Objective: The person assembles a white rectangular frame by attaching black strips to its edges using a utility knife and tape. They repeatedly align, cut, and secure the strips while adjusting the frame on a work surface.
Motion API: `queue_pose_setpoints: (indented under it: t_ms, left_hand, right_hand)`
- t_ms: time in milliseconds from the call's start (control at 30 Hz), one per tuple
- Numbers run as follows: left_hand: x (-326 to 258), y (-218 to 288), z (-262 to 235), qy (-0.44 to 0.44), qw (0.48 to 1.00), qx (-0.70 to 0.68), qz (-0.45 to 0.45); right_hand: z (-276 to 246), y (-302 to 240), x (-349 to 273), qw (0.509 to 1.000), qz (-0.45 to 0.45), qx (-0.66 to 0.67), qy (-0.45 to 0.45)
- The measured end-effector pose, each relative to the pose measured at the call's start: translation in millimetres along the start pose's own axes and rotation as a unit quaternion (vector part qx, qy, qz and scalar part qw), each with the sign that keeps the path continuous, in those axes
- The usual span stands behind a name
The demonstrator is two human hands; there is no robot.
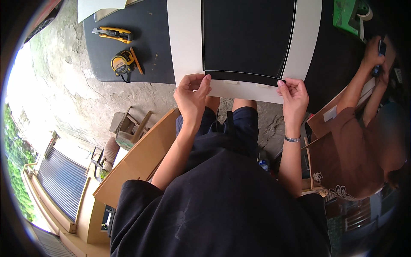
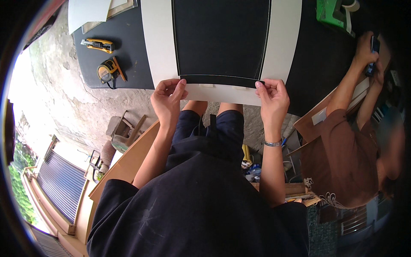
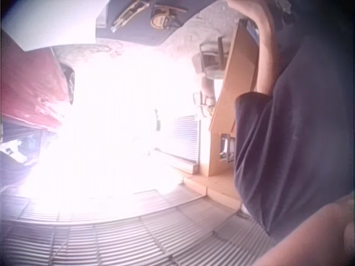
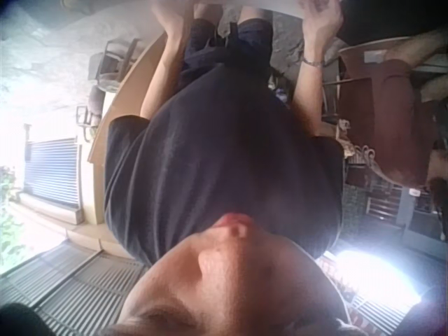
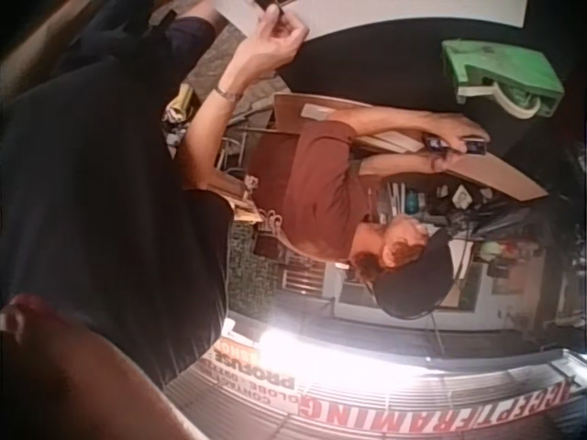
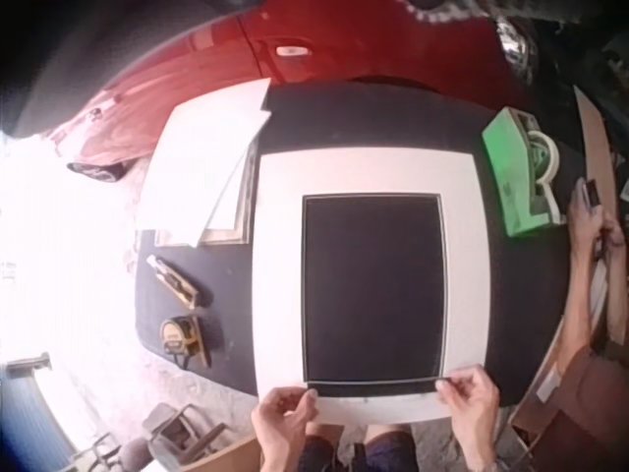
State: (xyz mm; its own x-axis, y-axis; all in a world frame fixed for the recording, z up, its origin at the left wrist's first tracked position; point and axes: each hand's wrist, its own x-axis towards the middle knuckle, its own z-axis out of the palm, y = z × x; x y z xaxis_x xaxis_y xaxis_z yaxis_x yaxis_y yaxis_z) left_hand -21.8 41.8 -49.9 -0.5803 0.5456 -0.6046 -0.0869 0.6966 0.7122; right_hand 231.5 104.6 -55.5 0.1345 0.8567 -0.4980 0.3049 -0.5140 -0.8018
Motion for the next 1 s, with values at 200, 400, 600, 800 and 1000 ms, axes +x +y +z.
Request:
queue_pose_setpoints:
  t_ms: [200, 400, 600, 800, 1000]
  left_hand:
    - [0.2, 0.3, 0.5, 0.003, 1.0, 0.007, 0.003]
    - [-0.2, -0.7, 1.5, 0.006, 1.0, 0.004, -0.006]
    - [0.0, -2.9, 2.1, 0.008, 1.0, 0.001, 0.01]
    - [-1.1, -3.5, 3.4, 0.006, 1.0, -0.001, 0.012]
    - [-0.9, -1.9, 2.7, 0.008, 1.0, -0.007, 0.001]
  right_hand:
    - [-1.7, 3.1, 1.1, 1.0, -0.004, -0.001, -0.005]
    - [-4.0, 3.9, 1.1, 1.0, -0.003, -0.007, -0.012]
    - [-3.8, 4.6, 1.1, 1.0, -0.006, -0.001, -0.014]
    - [-1.7, 2.1, -0.4, 1.0, 0.0, 0.015, -0.002]
    - [-2.7, 1.0, 0.5, 1.0, -0.016, -0.018, -0.01]
